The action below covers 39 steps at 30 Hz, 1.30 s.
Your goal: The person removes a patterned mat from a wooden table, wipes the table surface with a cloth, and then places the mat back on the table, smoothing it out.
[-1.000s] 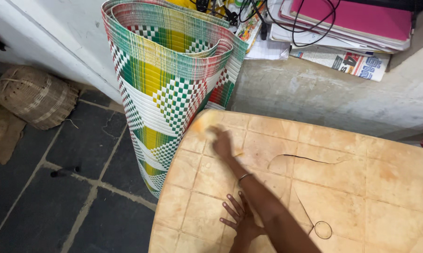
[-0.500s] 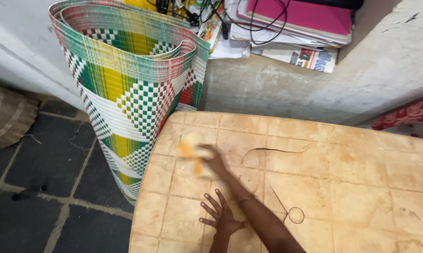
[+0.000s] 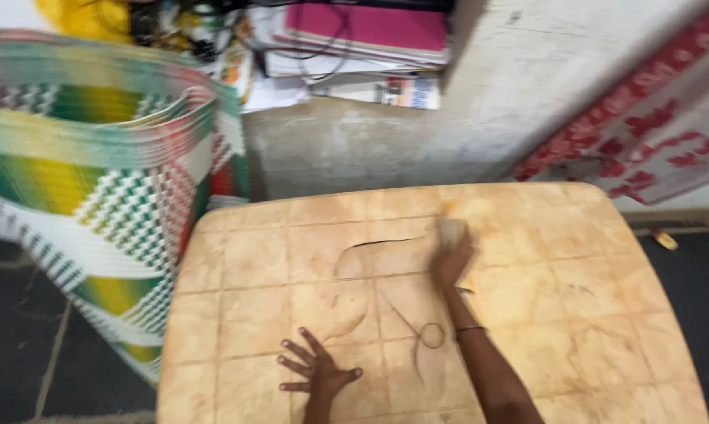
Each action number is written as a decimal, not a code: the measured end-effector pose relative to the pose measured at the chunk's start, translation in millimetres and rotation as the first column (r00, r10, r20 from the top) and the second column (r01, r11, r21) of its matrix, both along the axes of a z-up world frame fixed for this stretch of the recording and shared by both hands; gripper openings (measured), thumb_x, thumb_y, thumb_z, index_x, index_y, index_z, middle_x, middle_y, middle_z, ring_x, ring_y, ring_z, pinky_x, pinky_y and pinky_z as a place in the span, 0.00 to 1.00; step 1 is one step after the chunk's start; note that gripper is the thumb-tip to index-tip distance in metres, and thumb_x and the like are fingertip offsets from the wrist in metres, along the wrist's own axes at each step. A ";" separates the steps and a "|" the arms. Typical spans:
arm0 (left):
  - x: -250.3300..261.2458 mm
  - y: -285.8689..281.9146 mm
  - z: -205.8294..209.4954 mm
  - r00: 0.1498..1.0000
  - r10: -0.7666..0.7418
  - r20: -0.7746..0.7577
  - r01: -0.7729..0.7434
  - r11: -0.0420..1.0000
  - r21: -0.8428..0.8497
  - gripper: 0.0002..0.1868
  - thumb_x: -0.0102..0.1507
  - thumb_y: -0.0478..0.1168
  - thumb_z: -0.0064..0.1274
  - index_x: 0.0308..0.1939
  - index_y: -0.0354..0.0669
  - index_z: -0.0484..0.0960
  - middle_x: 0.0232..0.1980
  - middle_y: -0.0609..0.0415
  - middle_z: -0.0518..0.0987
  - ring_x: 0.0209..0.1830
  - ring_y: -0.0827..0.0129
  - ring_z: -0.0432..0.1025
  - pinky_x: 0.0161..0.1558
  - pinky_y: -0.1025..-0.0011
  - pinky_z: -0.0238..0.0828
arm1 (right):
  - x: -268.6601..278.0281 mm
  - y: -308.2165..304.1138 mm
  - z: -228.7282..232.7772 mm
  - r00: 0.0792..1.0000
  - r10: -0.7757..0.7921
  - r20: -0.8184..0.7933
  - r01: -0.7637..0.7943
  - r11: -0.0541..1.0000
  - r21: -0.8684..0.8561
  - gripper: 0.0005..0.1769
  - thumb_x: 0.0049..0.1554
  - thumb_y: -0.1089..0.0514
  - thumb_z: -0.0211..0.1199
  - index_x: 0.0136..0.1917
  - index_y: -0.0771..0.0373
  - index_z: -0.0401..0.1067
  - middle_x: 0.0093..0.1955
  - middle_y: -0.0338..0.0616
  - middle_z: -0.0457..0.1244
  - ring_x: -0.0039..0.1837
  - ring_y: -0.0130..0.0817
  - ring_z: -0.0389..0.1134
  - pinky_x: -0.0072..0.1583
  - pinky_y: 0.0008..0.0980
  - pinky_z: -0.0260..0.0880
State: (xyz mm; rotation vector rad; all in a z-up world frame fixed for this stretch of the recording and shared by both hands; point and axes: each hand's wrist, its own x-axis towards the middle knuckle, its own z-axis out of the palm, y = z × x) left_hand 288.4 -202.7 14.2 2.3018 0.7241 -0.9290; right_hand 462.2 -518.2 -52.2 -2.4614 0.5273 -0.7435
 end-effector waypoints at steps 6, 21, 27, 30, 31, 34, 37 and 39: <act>-1.2 -1.7 -33.1 1.000 -0.002 0.018 0.001 0.997 0.075 0.99 0.31 0.68 0.81 0.75 0.60 0.07 0.75 0.34 0.00 0.74 0.33 -0.04 0.61 0.17 0.11 | -2.7 132.4 8.1 0.688 0.613 -0.389 -0.676 0.736 -0.034 0.25 0.63 0.53 0.58 0.73 0.53 0.68 0.71 0.53 0.58 0.65 0.50 0.63 0.61 0.49 0.66; -1.6 -6.1 -73.4 0.985 -0.027 0.170 -0.031 0.945 0.325 1.03 0.20 0.72 0.75 0.78 0.65 0.10 0.80 0.34 0.08 0.78 0.29 0.05 0.72 0.23 0.16 | -99.8 -260.0 60.7 0.793 -0.422 -0.439 0.346 0.905 -0.246 0.32 0.50 0.66 0.57 0.67 0.45 0.72 0.74 0.52 0.56 0.65 0.59 0.62 0.58 0.51 0.70; -1.0 2.1 -56.9 0.980 0.044 0.194 -0.065 0.993 0.100 0.99 0.24 0.71 0.75 0.76 0.64 0.08 0.76 0.34 0.02 0.74 0.26 0.00 0.60 0.11 0.16 | -199.7 -196.2 44.4 0.867 -0.391 -0.308 0.250 0.877 -0.410 0.39 0.50 0.67 0.56 0.74 0.48 0.66 0.74 0.59 0.56 0.60 0.55 0.64 0.58 0.49 0.69; -9.2 -3.5 -52.1 0.978 0.075 0.196 -0.095 0.991 0.095 0.97 0.25 0.72 0.72 0.78 0.65 0.10 0.77 0.35 0.04 0.76 0.27 0.03 0.60 0.10 0.21 | -228.5 -96.2 18.2 0.923 -0.185 -0.336 0.037 0.916 -0.400 0.36 0.52 0.64 0.54 0.75 0.55 0.64 0.47 0.51 0.64 0.51 0.47 0.64 0.59 0.50 0.67; -5.5 -4.6 -50.0 0.983 0.060 0.176 -0.082 0.989 0.120 0.98 0.25 0.71 0.72 0.77 0.65 0.10 0.77 0.36 0.03 0.76 0.28 0.02 0.60 0.11 0.20 | -235.2 -53.4 13.6 0.924 -0.131 -0.359 -0.010 0.931 -0.365 0.31 0.53 0.66 0.52 0.70 0.54 0.67 0.45 0.53 0.64 0.48 0.47 0.63 0.50 0.48 0.66; -1.5 -4.6 -40.9 0.977 0.038 0.208 -0.064 0.991 0.115 0.90 0.32 0.77 0.66 0.78 0.64 0.13 0.77 0.38 0.03 0.75 0.31 0.01 0.60 0.12 0.15 | -284.5 86.8 33.2 0.956 0.269 -0.115 -0.287 0.939 -0.189 0.34 0.51 0.67 0.49 0.68 0.47 0.73 0.67 0.48 0.66 0.65 0.49 0.66 0.61 0.46 0.65; 1.9 6.6 -38.7 0.965 0.058 0.255 -0.075 0.995 0.059 0.79 0.40 0.80 0.56 0.82 0.64 0.22 0.80 0.41 0.08 0.77 0.33 0.04 0.62 0.11 0.14 | -336.8 166.1 82.7 0.721 0.648 -0.246 -0.659 0.751 0.048 0.24 0.61 0.61 0.54 0.69 0.49 0.74 0.75 0.54 0.60 0.62 0.51 0.64 0.61 0.50 0.63; -11.8 14.1 -42.8 0.953 0.037 0.299 -0.040 0.999 0.006 0.73 0.45 0.80 0.51 0.83 0.64 0.29 0.82 0.42 0.11 0.79 0.34 0.05 0.64 0.13 0.13 | -347.9 177.8 103.7 0.581 0.699 -0.418 -0.680 0.698 0.224 0.21 0.63 0.56 0.54 0.70 0.51 0.71 0.71 0.57 0.62 0.59 0.51 0.65 0.60 0.48 0.65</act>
